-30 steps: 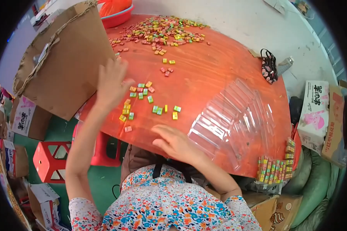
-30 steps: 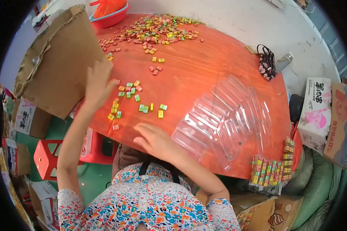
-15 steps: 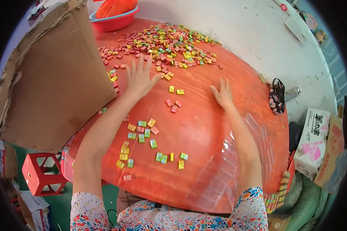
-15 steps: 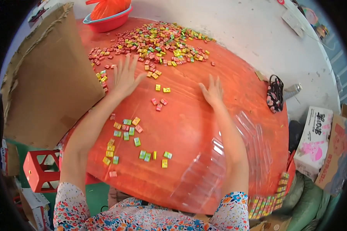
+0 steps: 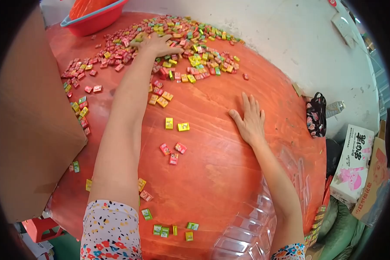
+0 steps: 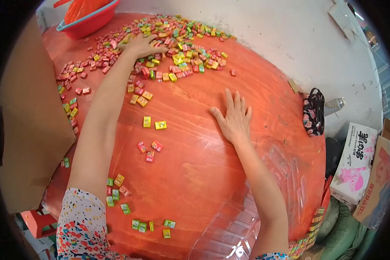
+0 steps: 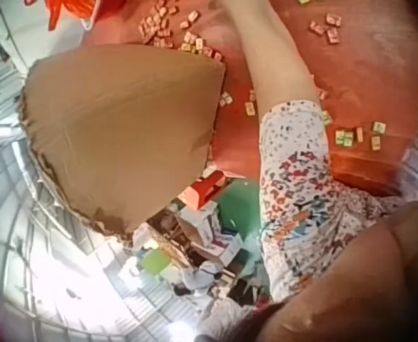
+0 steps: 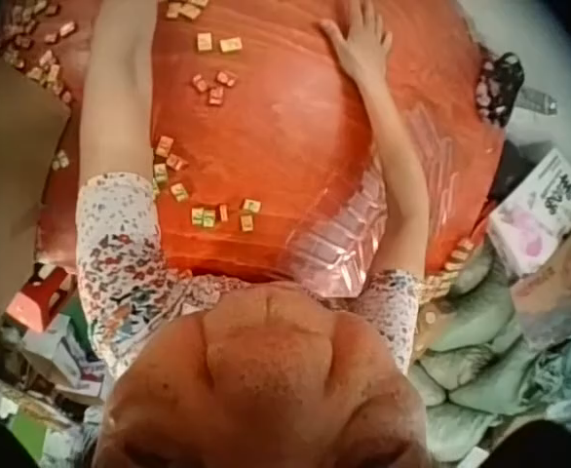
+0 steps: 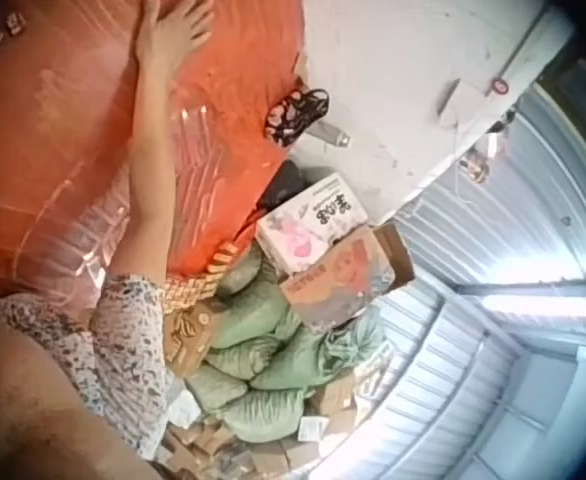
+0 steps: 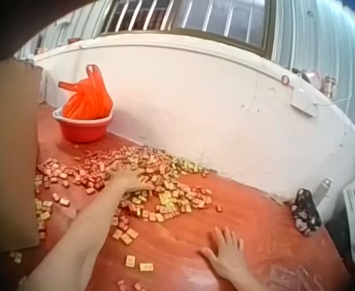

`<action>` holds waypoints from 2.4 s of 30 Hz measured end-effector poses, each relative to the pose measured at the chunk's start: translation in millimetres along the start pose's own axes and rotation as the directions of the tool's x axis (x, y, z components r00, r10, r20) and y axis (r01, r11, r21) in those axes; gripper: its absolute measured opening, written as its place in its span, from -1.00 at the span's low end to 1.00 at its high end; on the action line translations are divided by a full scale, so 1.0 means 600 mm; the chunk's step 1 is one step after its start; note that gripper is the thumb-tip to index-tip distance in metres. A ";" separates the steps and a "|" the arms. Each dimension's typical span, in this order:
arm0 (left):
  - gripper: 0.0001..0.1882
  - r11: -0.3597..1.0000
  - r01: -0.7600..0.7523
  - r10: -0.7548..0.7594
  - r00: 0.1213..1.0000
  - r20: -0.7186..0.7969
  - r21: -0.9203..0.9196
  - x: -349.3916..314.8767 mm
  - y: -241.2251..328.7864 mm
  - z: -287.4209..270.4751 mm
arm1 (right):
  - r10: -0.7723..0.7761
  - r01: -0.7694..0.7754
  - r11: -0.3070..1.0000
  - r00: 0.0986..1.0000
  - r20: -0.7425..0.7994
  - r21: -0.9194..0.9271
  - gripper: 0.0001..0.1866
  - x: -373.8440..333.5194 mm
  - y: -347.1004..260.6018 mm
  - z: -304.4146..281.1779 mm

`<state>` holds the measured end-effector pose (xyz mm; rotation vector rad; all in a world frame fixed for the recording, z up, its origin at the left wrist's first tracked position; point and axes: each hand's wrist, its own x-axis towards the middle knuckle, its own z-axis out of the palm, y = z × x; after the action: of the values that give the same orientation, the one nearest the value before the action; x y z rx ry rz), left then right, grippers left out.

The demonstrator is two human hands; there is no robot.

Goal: Sorting and placing small colorful square objects into transparent plastic trays at a workbench.

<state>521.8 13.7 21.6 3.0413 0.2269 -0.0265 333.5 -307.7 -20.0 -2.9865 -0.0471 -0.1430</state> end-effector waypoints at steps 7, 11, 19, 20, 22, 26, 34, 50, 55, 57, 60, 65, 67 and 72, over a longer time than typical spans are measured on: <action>-0.33 0.930 -0.365 0.356 0.919 -0.168 -0.030 -0.125 0.025 0.034 | 0.003 -0.003 1.000 1.000 -0.004 0.004 -0.16 0.006 0.009 0.004; -0.45 0.897 -0.432 0.410 0.894 -0.181 -0.099 -0.229 0.015 0.033 | -0.034 0.034 0.999 0.999 -0.007 -0.025 -0.13 0.028 0.015 0.014; -0.55 0.880 -0.457 0.406 0.865 -0.295 -0.131 -0.459 -0.022 0.024 | 0.000 -0.038 0.984 0.976 0.218 0.172 -0.28 -0.004 -0.093 -0.027; -0.55 0.870 -0.473 0.427 0.864 -0.266 -0.140 -0.483 -0.021 0.032 | 0.005 -0.047 0.985 0.969 0.246 0.167 -0.28 -0.024 -0.103 -0.008; -0.54 0.872 -0.471 0.445 0.876 -0.188 -0.130 -0.541 -0.024 0.047 | -0.134 0.124 0.991 0.959 0.250 0.053 -0.29 -0.066 -0.129 0.014; -0.40 0.863 -0.495 0.486 0.868 -0.106 -0.097 -0.624 -0.047 0.040 | -0.299 0.299 0.953 0.927 0.227 0.035 -0.31 -0.149 -0.160 0.010; -0.05 0.893 -0.406 0.413 0.911 0.007 0.194 -0.642 -0.143 0.013 | -0.569 0.510 0.822 0.760 0.315 0.255 -0.31 -0.253 -0.172 -0.037; -0.15 0.862 -0.494 0.428 0.832 -0.354 -0.118 -0.827 -0.196 0.042 | -0.664 0.640 0.740 0.744 0.072 0.207 -0.24 -0.507 -0.219 -0.090; -0.08 0.880 -0.474 0.450 0.844 -0.293 -0.013 -0.925 -0.200 0.052 | -0.695 0.689 0.714 0.719 0.009 0.120 -0.21 -0.664 -0.184 -0.110; -0.07 0.912 -0.409 0.392 0.875 -0.285 -0.001 -0.941 -0.207 0.065 | -0.665 0.662 0.746 0.745 0.049 0.065 -0.19 -0.677 -0.157 -0.100; -0.06 0.946 -0.324 0.315 0.898 -0.305 0.025 -0.953 -0.217 0.086 | -0.638 0.654 0.747 0.756 0.148 -0.121 -0.18 -0.677 -0.099 -0.091; -0.05 0.954 -0.300 0.283 0.914 -0.291 -0.014 -0.951 -0.224 0.098 | -0.605 0.625 0.768 0.780 0.162 -0.139 -0.22 -0.637 -0.065 -0.117; -0.03 0.958 -0.284 0.264 0.923 -0.280 -0.030 -0.950 -0.216 0.093 | -0.590 0.589 0.808 0.804 0.076 0.036 -0.29 -0.617 -0.080 -0.126; 0.03 0.947 -0.309 0.272 0.919 -0.287 -0.092 -0.932 -0.182 0.085 | -0.596 0.588 0.784 0.803 -0.023 0.200 -0.33 -0.517 -0.218 -0.098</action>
<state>-47.8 34.4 -25.4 2.8983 -0.2026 0.4110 14.3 -195.1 26.9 -2.6616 -0.9548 -0.1338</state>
